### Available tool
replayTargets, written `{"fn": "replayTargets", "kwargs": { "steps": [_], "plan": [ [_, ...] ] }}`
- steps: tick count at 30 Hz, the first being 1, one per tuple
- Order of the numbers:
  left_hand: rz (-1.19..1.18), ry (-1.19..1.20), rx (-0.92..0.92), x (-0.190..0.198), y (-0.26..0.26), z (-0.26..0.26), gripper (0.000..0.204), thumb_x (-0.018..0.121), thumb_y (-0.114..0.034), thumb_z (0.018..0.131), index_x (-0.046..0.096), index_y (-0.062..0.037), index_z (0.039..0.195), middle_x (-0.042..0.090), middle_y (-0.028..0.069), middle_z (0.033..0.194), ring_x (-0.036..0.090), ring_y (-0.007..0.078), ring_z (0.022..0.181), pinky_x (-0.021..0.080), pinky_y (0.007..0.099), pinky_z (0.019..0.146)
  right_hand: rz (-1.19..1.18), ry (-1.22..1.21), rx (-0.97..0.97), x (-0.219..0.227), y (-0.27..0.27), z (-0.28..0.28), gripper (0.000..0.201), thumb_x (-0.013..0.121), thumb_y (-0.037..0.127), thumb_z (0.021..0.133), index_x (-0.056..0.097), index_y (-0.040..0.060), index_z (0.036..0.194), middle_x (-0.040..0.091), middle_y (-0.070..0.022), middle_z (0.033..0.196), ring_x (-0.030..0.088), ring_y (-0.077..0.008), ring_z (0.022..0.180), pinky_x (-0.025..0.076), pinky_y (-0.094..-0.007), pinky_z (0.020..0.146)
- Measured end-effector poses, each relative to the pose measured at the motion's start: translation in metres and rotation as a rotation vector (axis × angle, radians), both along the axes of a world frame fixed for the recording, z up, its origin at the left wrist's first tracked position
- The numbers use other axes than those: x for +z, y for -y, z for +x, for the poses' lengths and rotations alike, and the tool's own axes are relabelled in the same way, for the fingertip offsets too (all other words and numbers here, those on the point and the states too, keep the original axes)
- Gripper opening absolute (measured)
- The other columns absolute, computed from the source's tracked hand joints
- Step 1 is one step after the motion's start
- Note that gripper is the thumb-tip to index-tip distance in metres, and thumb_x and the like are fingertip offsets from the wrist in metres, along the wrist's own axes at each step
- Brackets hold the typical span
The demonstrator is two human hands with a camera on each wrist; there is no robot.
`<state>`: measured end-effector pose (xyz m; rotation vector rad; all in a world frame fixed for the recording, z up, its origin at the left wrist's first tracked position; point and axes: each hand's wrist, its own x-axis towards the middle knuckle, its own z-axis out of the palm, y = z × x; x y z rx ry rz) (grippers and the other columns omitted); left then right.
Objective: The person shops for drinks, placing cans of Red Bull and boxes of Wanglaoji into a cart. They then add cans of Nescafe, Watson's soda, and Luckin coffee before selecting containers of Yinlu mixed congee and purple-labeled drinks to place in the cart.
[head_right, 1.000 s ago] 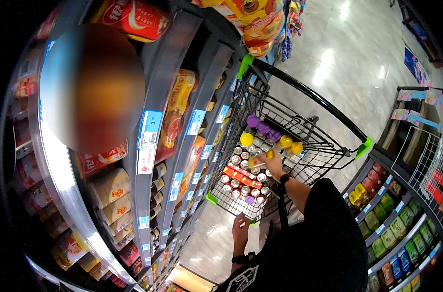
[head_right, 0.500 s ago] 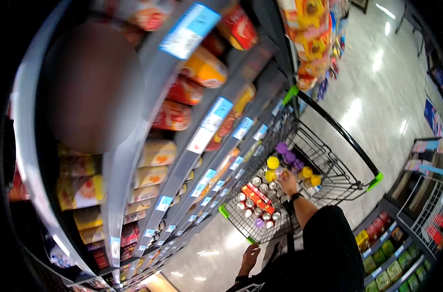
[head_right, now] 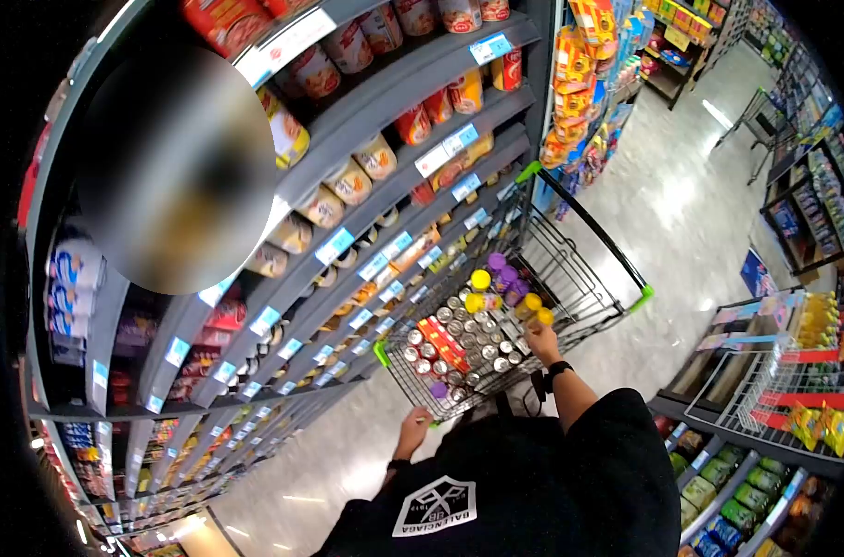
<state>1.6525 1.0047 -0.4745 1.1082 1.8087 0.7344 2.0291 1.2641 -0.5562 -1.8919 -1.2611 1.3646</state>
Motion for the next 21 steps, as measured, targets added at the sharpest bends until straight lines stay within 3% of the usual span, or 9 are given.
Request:
{"fn": "replayTargets", "kwargs": {
  "steps": [1, 2, 4, 6, 8, 11, 13, 16, 21],
  "plan": [
    [-0.09, 0.063, 0.033, 0.018, -0.005, 0.001, 0.035, 0.071, -0.021, 0.093, 0.066, -0.0008, 0.121, 0.075, 0.0114, 0.104, 0.071, 0.0216, 0.097, 0.055, 0.0323, 0.088, -0.017, -0.007, -0.029, 0.028, 0.008, 0.002, 0.041, 0.073, 0.02, 0.086, 0.067, -0.0021, 0.12, 0.074, -0.0158, 0.095, 0.071, -0.0305, 0.085, 0.055, -0.0408, 0.077],
    [-0.098, 0.051, 0.021, 0.019, -0.002, -0.002, 0.039, 0.071, -0.023, 0.093, 0.065, -0.0002, 0.124, 0.075, 0.0131, 0.105, 0.071, 0.0234, 0.095, 0.055, 0.034, 0.087, -0.032, -0.073, -0.065, 0.064, 0.015, 0.004, 0.038, 0.072, 0.018, 0.087, 0.067, -0.0012, 0.12, 0.073, -0.0136, 0.087, 0.071, -0.0262, 0.073, 0.055, -0.0379, 0.067],
    [-0.106, 0.06, -0.001, 0.012, 0.0, -0.006, 0.046, 0.071, -0.028, 0.091, 0.064, -0.0008, 0.128, 0.075, 0.0151, 0.107, 0.072, 0.0265, 0.097, 0.056, 0.0365, 0.087, 0.036, -0.09, -0.114, 0.061, 0.031, 0.019, 0.023, 0.071, 0.015, 0.089, 0.069, 0.0012, 0.108, 0.07, -0.0098, 0.081, 0.067, -0.0193, 0.065, 0.053, -0.0333, 0.059],
    [-0.129, 0.032, -0.056, -0.015, 0.009, -0.014, 0.046, 0.072, -0.03, 0.09, 0.065, -0.0028, 0.127, 0.074, 0.0161, 0.107, 0.071, 0.028, 0.1, 0.055, 0.0378, 0.088, -0.01, -0.111, -0.183, 0.092, 0.045, 0.027, 0.014, 0.069, 0.015, 0.089, 0.067, 0.0031, 0.096, 0.068, -0.0068, 0.079, 0.064, -0.0162, 0.062, 0.051, -0.033, 0.051],
    [-0.112, 0.016, -0.105, -0.046, 0.016, -0.02, 0.047, 0.074, -0.032, 0.088, 0.065, -0.003, 0.125, 0.073, 0.0175, 0.106, 0.07, 0.0303, 0.1, 0.055, 0.0395, 0.087, 0.021, -0.102, -0.207, 0.083, 0.058, 0.042, 0.013, 0.069, 0.015, 0.089, 0.067, 0.0049, 0.096, 0.068, -0.0046, 0.077, 0.063, -0.015, 0.059, 0.048, -0.0308, 0.044],
    [-0.085, 0.079, -0.135, -0.085, 0.024, -0.027, 0.049, 0.075, -0.033, 0.086, 0.065, -0.0025, 0.123, 0.073, 0.0202, 0.103, 0.07, 0.0348, 0.098, 0.055, 0.0423, 0.086, -0.088, -0.095, -0.202, 0.104, 0.067, 0.053, 0.016, 0.07, 0.016, 0.091, 0.064, 0.0079, 0.104, 0.066, -0.0066, 0.085, 0.068, -0.0205, 0.069, 0.054, -0.0348, 0.051],
    [-0.12, 0.047, -0.148, -0.075, 0.02, -0.028, 0.046, 0.074, -0.031, 0.087, 0.065, -0.0007, 0.121, 0.074, 0.0187, 0.101, 0.072, 0.0319, 0.096, 0.056, 0.0407, 0.084, -0.087, -0.094, -0.203, 0.109, 0.066, 0.056, 0.015, 0.068, 0.015, 0.092, 0.064, 0.0072, 0.104, 0.069, -0.0073, 0.089, 0.068, -0.0208, 0.069, 0.055, -0.0366, 0.053],
    [-0.112, 0.19, 0.039, -0.046, 0.018, -0.02, 0.042, 0.072, -0.024, 0.089, 0.064, 0.0036, 0.119, 0.076, 0.0151, 0.098, 0.073, 0.0236, 0.091, 0.058, 0.0362, 0.081, -0.08, -0.051, -0.148, 0.121, 0.048, 0.047, 0.026, 0.068, 0.016, 0.091, 0.066, 0.0063, 0.114, 0.069, -0.0067, 0.087, 0.068, -0.0192, 0.068, 0.057, -0.0356, 0.056],
    [-0.01, 0.067, 0.074, -0.042, 0.023, -0.004, 0.038, 0.074, -0.022, 0.086, 0.066, 0.0028, 0.114, 0.075, 0.0155, 0.099, 0.072, 0.0244, 0.092, 0.057, 0.0369, 0.081, 0.022, -0.07, 0.074, 0.137, -0.01, 0.02, 0.031, 0.071, 0.019, 0.09, 0.067, 0.004, 0.116, 0.07, -0.0065, 0.092, 0.072, -0.0175, 0.073, 0.058, -0.0314, 0.056]
  ]
}}
